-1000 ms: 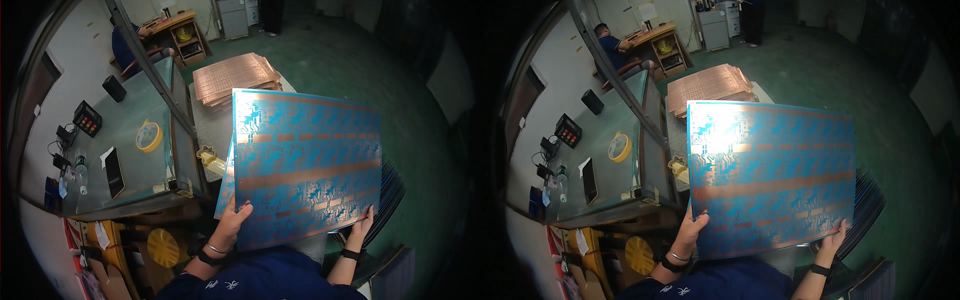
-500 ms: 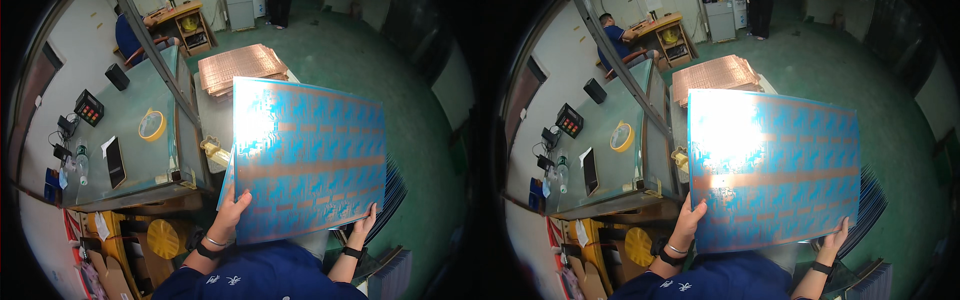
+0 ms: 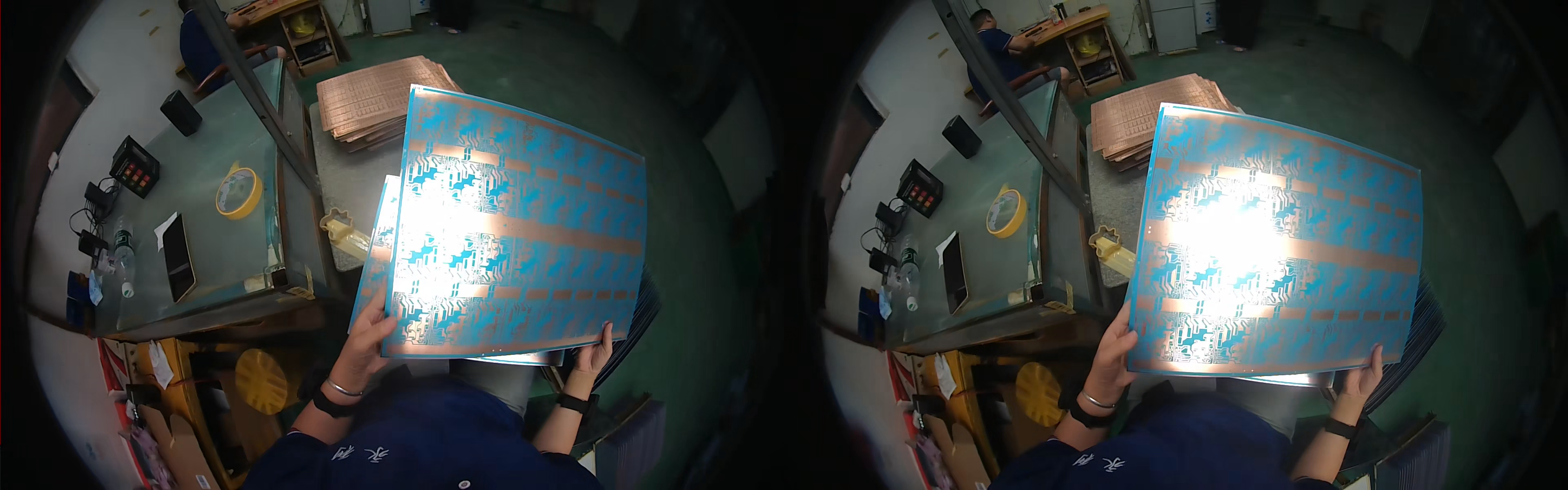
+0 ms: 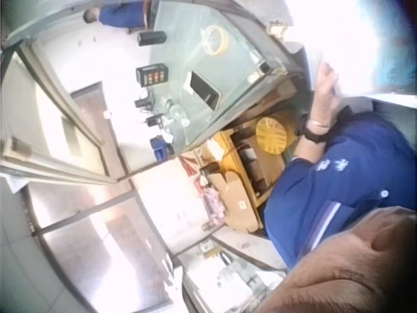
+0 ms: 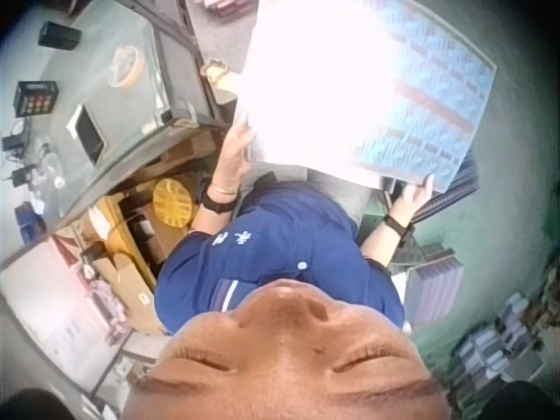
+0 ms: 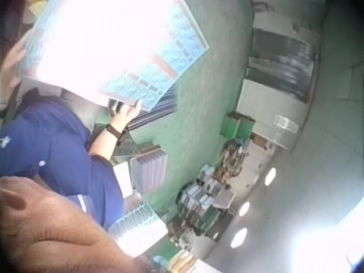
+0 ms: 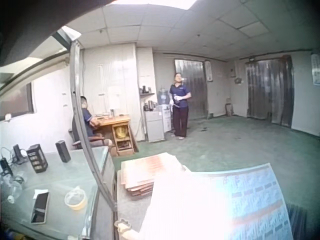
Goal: Picking up, rotating, and visually inspecting large printed circuit boards before placing them into a rack.
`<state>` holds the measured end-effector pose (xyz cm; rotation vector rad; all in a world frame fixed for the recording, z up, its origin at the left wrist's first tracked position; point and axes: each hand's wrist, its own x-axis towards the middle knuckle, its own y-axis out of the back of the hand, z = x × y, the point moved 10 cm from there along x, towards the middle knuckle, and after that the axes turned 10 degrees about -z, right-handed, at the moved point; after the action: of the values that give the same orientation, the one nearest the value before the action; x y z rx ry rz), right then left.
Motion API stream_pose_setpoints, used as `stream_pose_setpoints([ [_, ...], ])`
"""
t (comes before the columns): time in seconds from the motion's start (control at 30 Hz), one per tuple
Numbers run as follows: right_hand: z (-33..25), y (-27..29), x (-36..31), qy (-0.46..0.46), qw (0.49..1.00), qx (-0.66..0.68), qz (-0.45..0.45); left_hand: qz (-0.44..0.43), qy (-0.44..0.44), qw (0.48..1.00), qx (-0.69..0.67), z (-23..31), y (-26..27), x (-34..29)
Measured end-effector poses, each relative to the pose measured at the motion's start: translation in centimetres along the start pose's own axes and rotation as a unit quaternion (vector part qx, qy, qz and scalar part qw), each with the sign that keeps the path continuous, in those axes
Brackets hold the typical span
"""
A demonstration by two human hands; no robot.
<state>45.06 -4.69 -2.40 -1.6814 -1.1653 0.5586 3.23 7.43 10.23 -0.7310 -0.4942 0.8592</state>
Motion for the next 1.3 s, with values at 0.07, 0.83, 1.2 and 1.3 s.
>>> stream_pose_setpoints([
  [0.07,-0.4,1.1,0.2,0.001,1.0,0.003,-0.002,-0.012,0.027,1.0,0.005,-1.4,0.2,-0.7],
  [0.83,0.1,-1.3,0.2,-0.007,0.999,0.024,-0.024,0.002,0.109,0.978,0.177,-1.7,-0.6,-0.7],
  [1.2,0.1,-1.2,0.2,-0.009,0.999,0.018,-0.031,0.017,0.12,0.982,0.147,-2.1,-0.1,-0.8],
  [1.3,0.2,-1.1,-0.1,-0.003,0.999,0.031,0.007,0.019,0.113,0.983,0.145,-2.1,-0.1,-0.6],
])
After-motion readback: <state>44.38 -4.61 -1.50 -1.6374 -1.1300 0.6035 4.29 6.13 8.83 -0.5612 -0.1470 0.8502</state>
